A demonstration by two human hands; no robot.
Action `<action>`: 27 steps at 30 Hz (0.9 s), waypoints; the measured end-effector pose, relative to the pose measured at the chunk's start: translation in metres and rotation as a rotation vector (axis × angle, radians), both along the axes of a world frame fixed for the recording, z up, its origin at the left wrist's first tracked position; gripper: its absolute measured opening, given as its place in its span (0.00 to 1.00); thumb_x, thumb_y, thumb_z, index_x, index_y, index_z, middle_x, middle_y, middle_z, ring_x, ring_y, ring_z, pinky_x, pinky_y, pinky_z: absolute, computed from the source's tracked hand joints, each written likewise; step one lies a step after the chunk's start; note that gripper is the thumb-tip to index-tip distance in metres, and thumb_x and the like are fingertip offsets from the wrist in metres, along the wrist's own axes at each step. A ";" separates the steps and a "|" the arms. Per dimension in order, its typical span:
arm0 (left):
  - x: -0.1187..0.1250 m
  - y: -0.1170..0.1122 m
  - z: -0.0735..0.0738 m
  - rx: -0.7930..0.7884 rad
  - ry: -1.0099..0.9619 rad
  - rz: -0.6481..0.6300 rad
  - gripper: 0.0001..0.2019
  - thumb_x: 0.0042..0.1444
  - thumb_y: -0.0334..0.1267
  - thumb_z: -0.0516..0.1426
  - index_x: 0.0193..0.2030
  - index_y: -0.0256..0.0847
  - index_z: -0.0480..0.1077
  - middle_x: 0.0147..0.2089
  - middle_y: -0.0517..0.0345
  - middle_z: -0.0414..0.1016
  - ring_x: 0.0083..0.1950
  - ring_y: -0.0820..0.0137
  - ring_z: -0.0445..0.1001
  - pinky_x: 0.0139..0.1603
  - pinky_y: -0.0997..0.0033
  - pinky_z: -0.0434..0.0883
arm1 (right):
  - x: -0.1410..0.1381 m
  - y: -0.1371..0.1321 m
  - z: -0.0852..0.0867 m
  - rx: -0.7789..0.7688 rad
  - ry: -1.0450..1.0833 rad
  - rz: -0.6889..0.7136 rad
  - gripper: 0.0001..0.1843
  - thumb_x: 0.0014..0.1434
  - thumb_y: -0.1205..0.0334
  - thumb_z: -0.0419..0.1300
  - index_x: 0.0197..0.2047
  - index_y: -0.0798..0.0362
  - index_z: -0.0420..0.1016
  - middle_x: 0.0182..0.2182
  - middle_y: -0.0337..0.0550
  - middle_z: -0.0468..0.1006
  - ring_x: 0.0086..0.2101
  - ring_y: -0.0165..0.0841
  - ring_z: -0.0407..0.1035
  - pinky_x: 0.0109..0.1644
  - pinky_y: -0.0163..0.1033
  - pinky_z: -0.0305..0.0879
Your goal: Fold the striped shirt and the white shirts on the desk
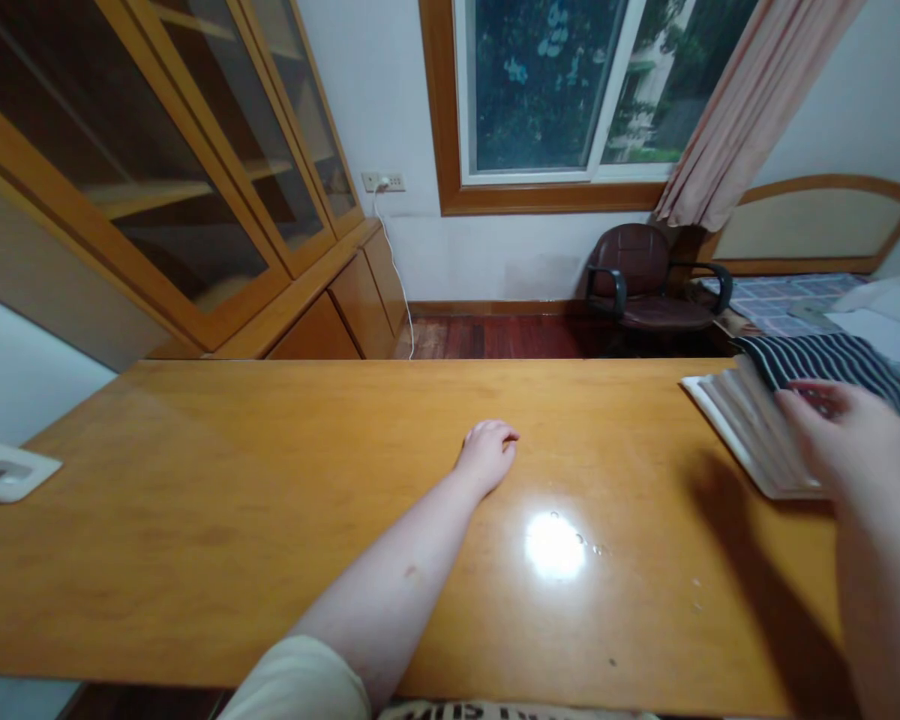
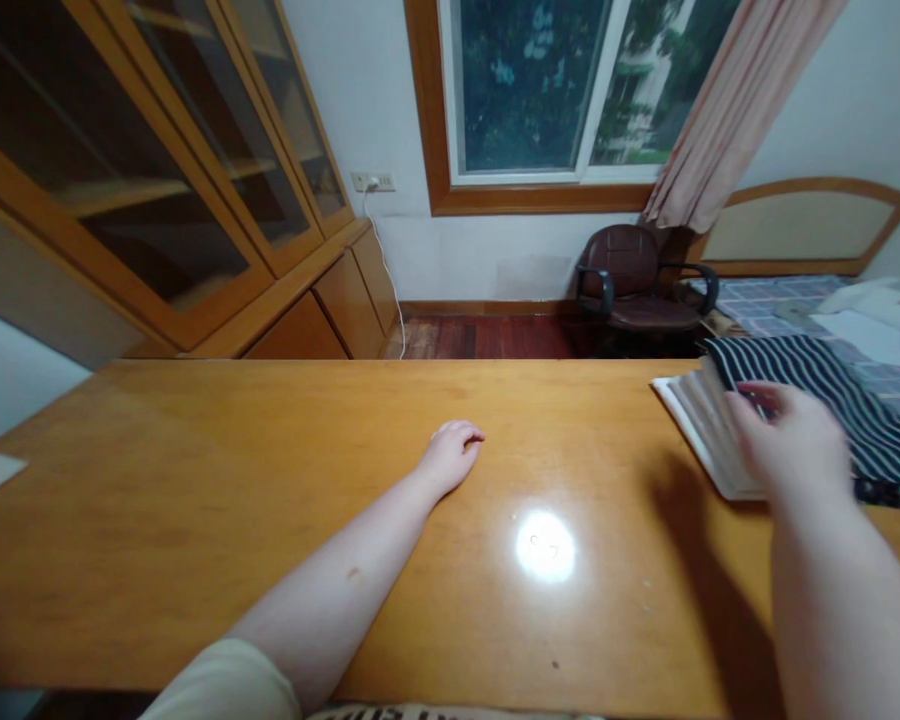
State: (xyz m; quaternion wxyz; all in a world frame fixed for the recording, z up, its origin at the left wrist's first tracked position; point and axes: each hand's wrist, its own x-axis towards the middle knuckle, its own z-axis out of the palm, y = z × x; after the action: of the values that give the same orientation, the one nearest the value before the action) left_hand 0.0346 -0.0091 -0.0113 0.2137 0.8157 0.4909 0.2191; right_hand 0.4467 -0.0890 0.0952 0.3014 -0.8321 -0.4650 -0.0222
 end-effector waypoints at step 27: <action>-0.009 0.015 -0.010 0.026 0.328 0.240 0.41 0.56 0.58 0.50 0.71 0.42 0.41 0.73 0.46 0.33 0.73 0.53 0.36 0.68 0.45 0.37 | -0.227 0.078 -0.122 -0.233 -0.204 0.628 0.49 0.55 0.34 0.49 0.68 0.62 0.48 0.68 0.58 0.43 0.67 0.44 0.37 0.67 0.52 0.34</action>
State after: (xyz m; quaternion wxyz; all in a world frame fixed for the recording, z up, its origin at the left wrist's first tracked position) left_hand 0.0251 0.0062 -0.0211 0.0928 0.7787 0.6101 0.1136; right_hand 0.2194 -0.0109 -0.0264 0.1486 -0.6707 -0.7255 0.0417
